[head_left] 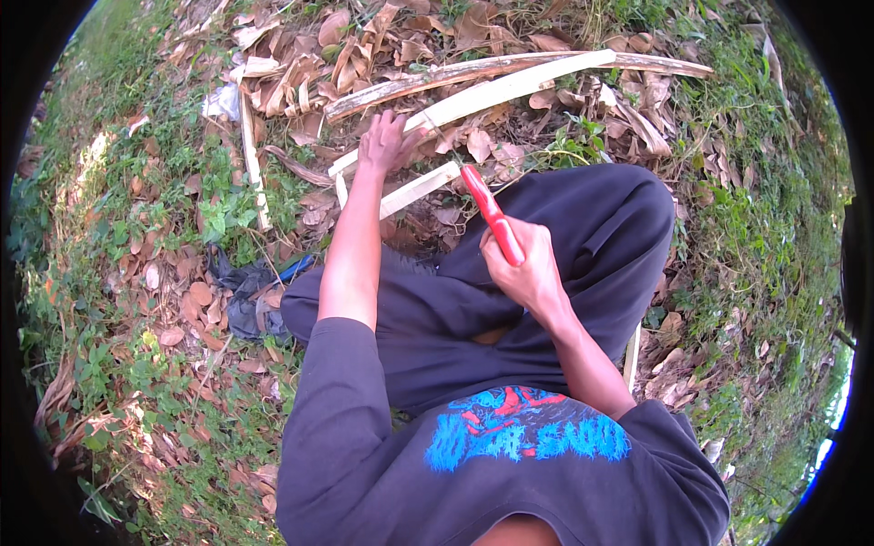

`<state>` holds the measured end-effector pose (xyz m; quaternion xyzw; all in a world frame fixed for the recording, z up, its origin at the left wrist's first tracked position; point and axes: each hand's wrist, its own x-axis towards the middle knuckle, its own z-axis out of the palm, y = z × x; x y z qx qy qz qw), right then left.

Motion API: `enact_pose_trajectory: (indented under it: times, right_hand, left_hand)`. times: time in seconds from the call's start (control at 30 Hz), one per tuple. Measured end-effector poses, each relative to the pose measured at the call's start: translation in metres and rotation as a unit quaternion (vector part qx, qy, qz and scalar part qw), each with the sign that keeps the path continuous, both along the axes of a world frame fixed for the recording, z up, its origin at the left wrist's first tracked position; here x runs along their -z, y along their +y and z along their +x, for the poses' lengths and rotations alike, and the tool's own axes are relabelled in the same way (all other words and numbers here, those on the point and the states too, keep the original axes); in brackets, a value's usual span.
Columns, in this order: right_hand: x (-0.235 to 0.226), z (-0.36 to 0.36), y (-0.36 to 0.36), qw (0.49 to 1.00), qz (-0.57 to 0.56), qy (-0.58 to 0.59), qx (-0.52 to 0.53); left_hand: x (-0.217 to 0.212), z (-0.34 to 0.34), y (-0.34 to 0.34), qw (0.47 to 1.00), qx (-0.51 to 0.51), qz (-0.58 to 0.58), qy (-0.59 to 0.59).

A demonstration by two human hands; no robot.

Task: The person sits on the ground and uses a red-handled saw to cut a long piece of bamboo. They hold the bamboo with their left hand and saw with their right, making several cuts to produce smaller segments.

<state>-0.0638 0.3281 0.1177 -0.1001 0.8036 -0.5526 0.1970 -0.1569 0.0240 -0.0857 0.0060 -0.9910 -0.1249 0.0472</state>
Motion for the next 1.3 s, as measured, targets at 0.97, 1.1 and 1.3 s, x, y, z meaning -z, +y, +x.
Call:
enact_pose_trajectory:
  times: [0.97, 1.1, 1.3]
  right_hand:
    - [0.011, 0.028, -0.008, 1.0, 0.02, -0.002, -0.011]
    - [-0.002, 0.038, 0.005, 0.998, 0.021, -0.058, 0.0]
    - [0.021, 0.01, -0.017, 0.999, 0.024, -0.022, 0.009]
  left_hand:
    - [0.008, 0.004, 0.002, 0.996, -0.064, 0.044, -0.053]
    - [0.008, 0.008, 0.001, 0.997, -0.06, 0.033, -0.038]
    - [0.0, 0.001, 0.005, 0.991, -0.068, 0.039, -0.108]
